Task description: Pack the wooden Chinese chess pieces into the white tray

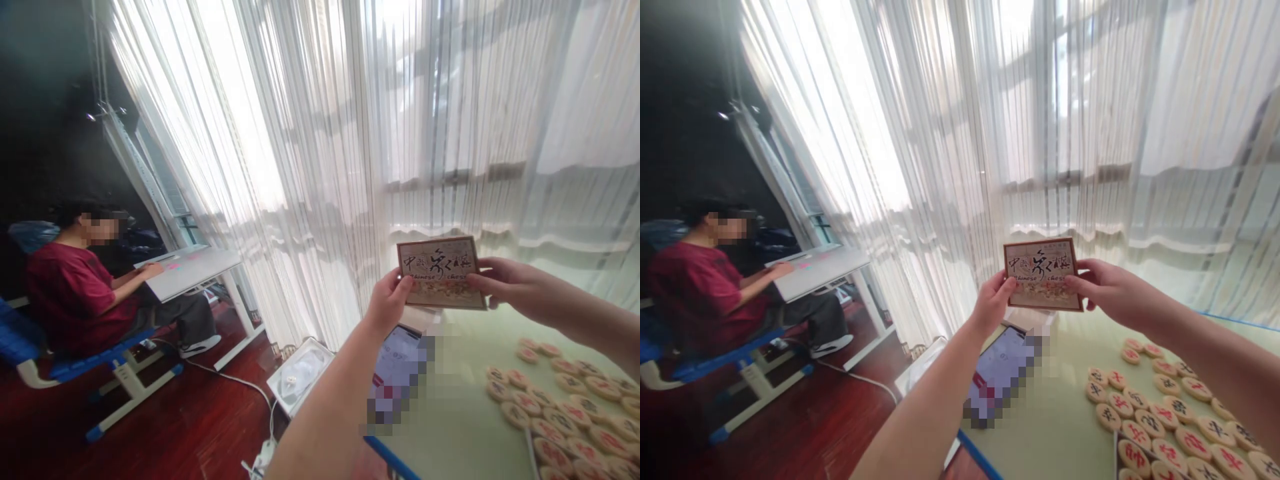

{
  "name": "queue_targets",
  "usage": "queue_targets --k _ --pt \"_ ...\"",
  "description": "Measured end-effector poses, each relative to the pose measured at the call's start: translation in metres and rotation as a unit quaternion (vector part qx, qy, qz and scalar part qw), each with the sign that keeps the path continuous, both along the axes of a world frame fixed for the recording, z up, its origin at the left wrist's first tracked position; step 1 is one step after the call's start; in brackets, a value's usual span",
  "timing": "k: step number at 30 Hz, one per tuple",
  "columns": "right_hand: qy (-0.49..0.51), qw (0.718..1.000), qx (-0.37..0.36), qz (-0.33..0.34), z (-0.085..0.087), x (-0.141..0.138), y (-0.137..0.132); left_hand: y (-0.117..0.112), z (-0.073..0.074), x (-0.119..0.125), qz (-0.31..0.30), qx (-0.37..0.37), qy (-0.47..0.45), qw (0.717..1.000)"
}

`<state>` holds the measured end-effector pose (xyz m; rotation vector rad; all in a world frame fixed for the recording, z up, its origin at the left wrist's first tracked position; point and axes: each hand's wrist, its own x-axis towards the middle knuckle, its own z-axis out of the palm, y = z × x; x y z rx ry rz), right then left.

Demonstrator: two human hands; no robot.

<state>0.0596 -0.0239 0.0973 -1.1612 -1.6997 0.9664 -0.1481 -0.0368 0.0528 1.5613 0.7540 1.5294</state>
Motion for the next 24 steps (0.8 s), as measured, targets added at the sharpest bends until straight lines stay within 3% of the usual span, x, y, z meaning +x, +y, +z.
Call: queue_targets --k 5,11,13,16,19,21,24 --pt "-0.001 0.998 0.001 -0.057 -0.006 0.017 -0.086 -0.053 -0.013 0.034 -0.008 -0.057 -0.058 0.997" --pt "0.018 0.986 0.002 -0.167 -0.040 0.055 -0.191 -0.128 -0.019 0.080 -0.033 -0.102 -0.036 0.994" --pt "0.041 0.976 0.014 -0.215 -0.056 0.068 -0.215 -0.149 -0.021 0.097 -0.058 -0.090 0.027 0.994" --pt "0.060 0.948 0.041 -0.311 -0.079 0.085 -0.236 -0.174 -0.025 0.119 -0.035 0.041 0.182 0.982" --pt "0.038 0.912 0.071 -0.402 -0.093 0.094 -0.242 -0.187 -0.029 0.129 0.014 0.182 0.344 0.921" --pt "-0.010 0.921 0.051 -0.387 -0.097 0.096 -0.239 -0.185 -0.031 0.128 0.058 0.219 0.393 0.891" --pt "-0.085 0.949 0.032 -0.303 -0.099 0.092 -0.229 -0.172 -0.036 0.117 0.093 0.231 0.417 0.874"
